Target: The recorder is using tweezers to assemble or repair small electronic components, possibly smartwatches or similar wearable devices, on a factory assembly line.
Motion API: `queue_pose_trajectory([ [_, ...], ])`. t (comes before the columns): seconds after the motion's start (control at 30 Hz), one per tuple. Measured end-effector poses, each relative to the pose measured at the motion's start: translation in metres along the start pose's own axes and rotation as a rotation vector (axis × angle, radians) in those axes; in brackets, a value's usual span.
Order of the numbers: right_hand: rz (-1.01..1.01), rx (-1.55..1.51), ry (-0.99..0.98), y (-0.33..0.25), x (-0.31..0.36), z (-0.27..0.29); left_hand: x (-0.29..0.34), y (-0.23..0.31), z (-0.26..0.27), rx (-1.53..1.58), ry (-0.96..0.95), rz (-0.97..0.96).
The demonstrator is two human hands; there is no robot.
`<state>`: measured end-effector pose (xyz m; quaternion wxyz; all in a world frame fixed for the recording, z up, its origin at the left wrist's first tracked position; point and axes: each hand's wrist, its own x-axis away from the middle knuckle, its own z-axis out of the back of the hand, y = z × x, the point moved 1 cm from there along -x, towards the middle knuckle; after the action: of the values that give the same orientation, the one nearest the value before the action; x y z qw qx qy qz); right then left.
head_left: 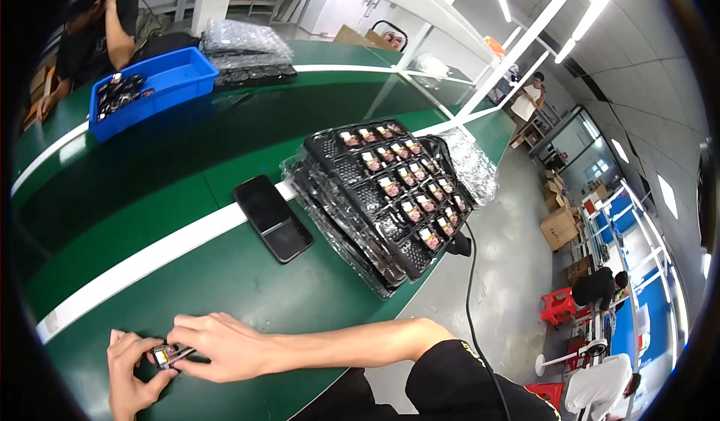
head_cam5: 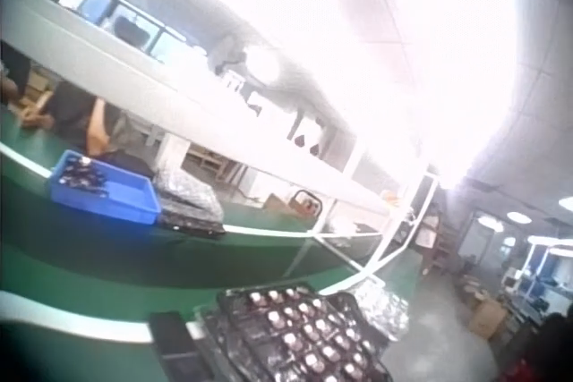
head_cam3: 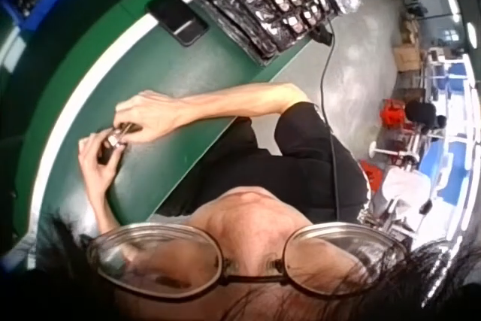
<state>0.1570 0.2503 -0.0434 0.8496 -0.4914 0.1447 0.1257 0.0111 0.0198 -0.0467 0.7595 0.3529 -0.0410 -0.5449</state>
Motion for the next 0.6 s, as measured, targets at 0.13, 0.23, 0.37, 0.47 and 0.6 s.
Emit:
queue_pose_trajectory([
  [0.13, -0.030, 0.154, -0.019, 0.003, 0.008, -0.001, -0.012, 0.005, -0.006, 0.116, -0.001, 0.145],
  [0.23, -0.071, 0.211, -0.131, 0.005, 0.005, -0.004, -0.015, 0.018, 0.003, 0.211, 0.009, 0.228],
  [0.37, -0.029, 0.237, -0.078, 0.002, 0.004, -0.011, -0.003, 0.001, -0.001, 0.149, -0.023, 0.221],
  [0.47, -0.043, 0.231, -0.031, -0.003, 0.006, -0.003, -0.014, 0.014, -0.001, 0.178, -0.023, 0.207],
  [0.6, -0.037, 0.234, -0.038, 0.000, 0.007, -0.001, -0.019, 0.014, 0.001, 0.200, -0.091, 0.232],
])
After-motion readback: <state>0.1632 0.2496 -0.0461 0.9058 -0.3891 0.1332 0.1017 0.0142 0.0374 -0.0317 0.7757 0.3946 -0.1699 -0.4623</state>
